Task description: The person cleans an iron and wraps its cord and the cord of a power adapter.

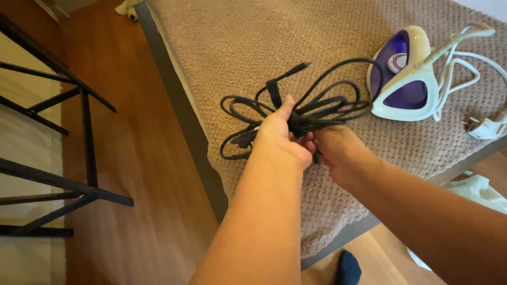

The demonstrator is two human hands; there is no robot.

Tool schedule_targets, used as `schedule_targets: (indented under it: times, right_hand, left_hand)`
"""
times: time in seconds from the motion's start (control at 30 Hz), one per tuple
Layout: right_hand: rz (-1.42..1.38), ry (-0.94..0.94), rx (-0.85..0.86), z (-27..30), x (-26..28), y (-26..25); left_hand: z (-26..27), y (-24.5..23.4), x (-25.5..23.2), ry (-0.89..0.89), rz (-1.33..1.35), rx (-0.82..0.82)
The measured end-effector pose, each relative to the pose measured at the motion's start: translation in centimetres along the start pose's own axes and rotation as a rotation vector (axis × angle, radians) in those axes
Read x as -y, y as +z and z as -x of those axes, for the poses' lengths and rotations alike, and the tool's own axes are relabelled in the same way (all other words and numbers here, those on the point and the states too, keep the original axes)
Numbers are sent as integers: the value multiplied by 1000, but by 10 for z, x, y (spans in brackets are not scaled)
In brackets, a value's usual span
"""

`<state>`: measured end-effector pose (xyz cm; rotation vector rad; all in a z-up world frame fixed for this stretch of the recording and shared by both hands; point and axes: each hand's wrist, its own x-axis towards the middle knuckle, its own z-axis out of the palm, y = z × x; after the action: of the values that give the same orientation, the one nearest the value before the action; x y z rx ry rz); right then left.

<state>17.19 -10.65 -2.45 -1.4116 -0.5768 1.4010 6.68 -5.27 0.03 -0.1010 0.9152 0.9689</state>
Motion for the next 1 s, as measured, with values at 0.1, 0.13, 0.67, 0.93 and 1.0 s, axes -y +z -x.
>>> schedule_targets:
  times: [0.1, 0.13, 0.67, 0.93, 1.0]
  right_hand:
    - [123, 62, -79, 5, 4, -8]
    - [235, 51, -25, 10, 7, -13]
    - [68, -137, -328, 105, 74, 13]
    - [215, -270, -294, 88, 64, 9]
    - [205, -330, -236, 86, 60, 4]
  left_hand:
    - [-12, -9, 0, -98, -214, -120]
    - [-22, -12, 3, -88, -185, -76]
    - [-24, 26, 20, 14, 155, 67]
    - [-30, 35, 17, -32, 199, 70]
    - [-22, 34, 14, -58, 226, 60]
